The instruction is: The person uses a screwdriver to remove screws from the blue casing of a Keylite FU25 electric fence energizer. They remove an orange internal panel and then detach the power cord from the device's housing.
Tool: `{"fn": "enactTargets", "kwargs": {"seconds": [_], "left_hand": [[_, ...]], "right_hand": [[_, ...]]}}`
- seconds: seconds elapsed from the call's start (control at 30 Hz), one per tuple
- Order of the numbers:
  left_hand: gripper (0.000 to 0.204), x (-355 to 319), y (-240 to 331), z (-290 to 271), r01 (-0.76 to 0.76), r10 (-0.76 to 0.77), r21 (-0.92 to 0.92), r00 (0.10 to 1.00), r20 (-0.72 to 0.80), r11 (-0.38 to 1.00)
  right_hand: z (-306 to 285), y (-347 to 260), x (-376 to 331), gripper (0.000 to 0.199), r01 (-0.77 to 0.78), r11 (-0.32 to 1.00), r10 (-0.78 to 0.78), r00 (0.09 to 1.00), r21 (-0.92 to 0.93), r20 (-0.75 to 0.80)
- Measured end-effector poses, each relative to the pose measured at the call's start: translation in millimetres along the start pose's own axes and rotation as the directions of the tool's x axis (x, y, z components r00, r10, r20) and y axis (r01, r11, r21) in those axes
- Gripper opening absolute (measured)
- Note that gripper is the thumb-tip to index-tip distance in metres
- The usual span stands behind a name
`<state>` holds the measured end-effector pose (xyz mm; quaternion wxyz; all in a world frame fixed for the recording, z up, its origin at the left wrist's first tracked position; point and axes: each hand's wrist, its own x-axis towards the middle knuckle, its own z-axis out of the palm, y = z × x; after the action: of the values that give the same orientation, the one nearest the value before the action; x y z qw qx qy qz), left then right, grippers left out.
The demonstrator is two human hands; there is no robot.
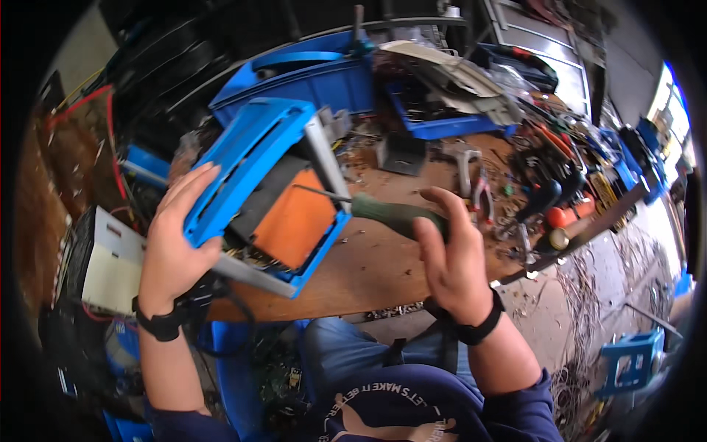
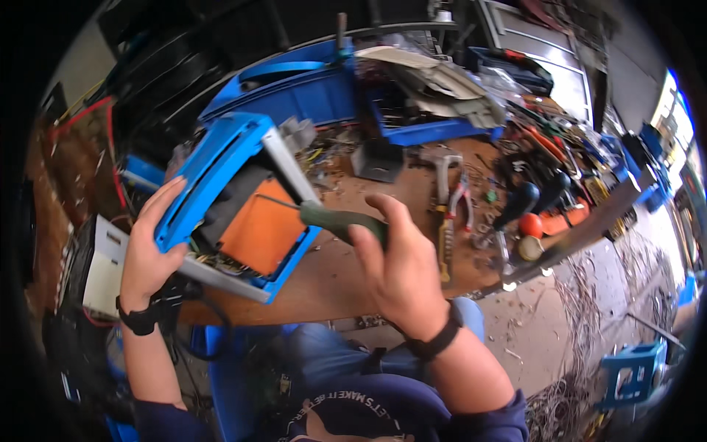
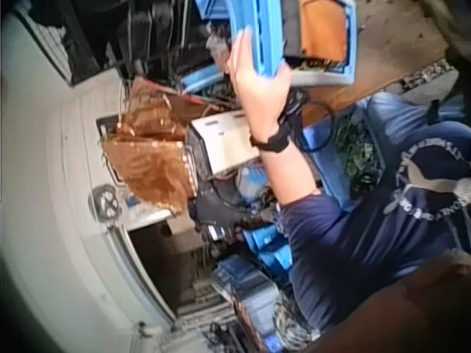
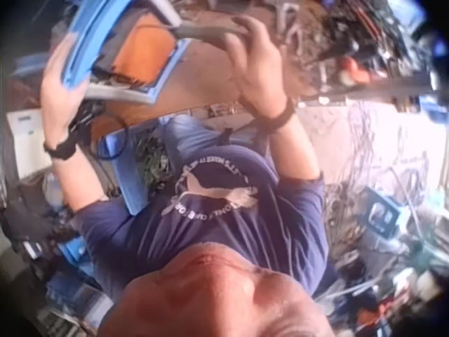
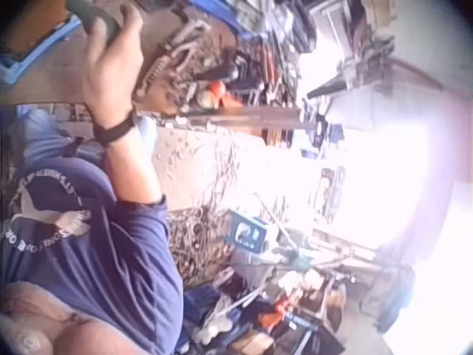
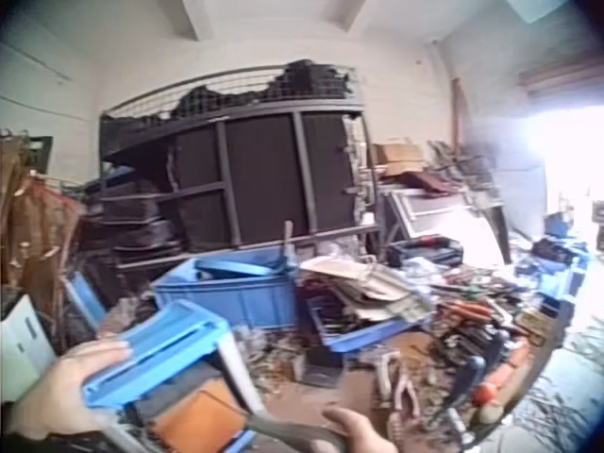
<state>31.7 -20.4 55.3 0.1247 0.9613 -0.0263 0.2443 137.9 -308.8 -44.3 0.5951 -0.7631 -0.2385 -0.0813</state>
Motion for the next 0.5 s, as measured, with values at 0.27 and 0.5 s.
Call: {"fn": "enactTargets", "kwargs": {"seconds": [0.27, 0.5], "left_hand": [[0.066, -9.4, -4.4, -5.3, 0.047, -0.047, 0.021, 0.999, -0.018, 0.999], [0.067, -7.1, -2.4, -5.0, 0.033, -0.033, 0.023, 0.999, -0.02, 0.999]], "right_hand": [[15.0, 2.0, 0.3, 0.051, -0.05, 0.977, 0.057, 0.998, 0.209, -0.029], [17.8, 10.8, -2.9, 0.057, 0.197, 0.966, -0.192, 0.98, 0.167, -0.048]]}}
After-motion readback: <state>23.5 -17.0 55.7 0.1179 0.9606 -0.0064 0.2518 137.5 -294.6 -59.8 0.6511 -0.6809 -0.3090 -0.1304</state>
